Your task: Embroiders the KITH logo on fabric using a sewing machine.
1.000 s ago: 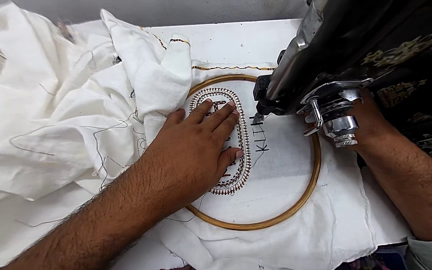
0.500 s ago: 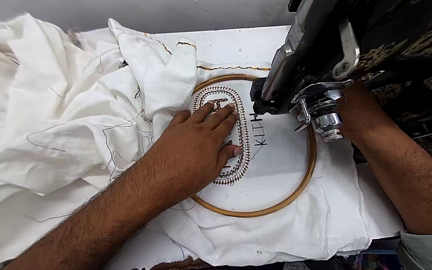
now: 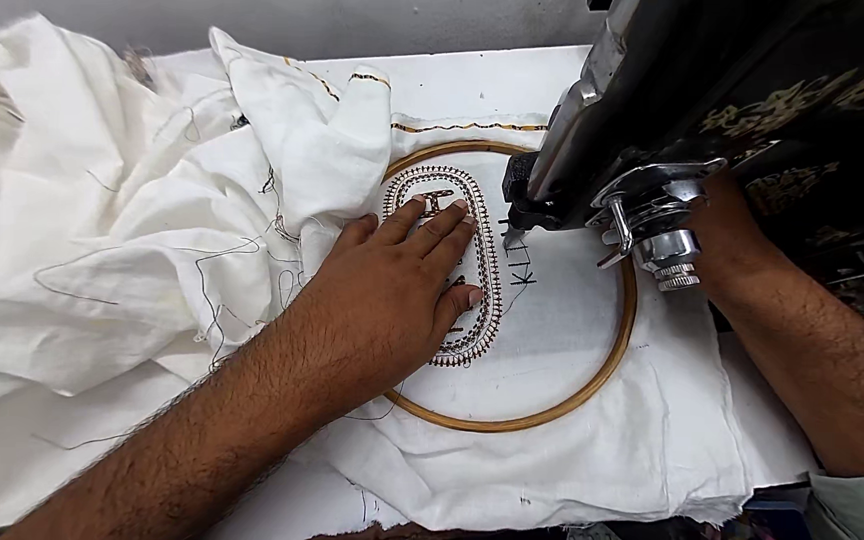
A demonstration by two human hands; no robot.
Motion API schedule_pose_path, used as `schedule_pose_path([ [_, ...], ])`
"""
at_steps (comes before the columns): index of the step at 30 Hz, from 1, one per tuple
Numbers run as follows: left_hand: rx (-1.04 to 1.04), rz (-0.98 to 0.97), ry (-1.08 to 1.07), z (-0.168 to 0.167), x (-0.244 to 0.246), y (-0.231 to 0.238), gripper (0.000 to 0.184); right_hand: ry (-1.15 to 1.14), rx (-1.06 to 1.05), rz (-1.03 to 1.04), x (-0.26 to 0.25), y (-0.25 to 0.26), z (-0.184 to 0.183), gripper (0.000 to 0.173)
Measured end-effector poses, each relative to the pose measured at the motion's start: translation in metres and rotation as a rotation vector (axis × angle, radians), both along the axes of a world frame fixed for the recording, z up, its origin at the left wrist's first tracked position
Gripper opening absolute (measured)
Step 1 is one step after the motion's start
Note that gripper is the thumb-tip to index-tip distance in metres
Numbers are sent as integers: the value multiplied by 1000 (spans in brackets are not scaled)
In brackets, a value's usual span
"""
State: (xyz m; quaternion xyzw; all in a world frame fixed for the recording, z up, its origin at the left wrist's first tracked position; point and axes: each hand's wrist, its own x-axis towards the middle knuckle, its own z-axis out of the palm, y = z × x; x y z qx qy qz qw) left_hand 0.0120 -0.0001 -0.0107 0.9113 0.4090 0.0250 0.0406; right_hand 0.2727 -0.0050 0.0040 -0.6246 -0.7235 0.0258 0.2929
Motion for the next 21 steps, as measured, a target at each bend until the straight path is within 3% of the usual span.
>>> schedule_pose_path([
  [10, -10, -4, 21, 2, 1, -4, 66, 15, -54, -34, -4, -4, 6, 21],
  [21, -5, -9, 16, 1, 1, -2, 66, 35, -34, -29, -1, -1, 1, 24],
])
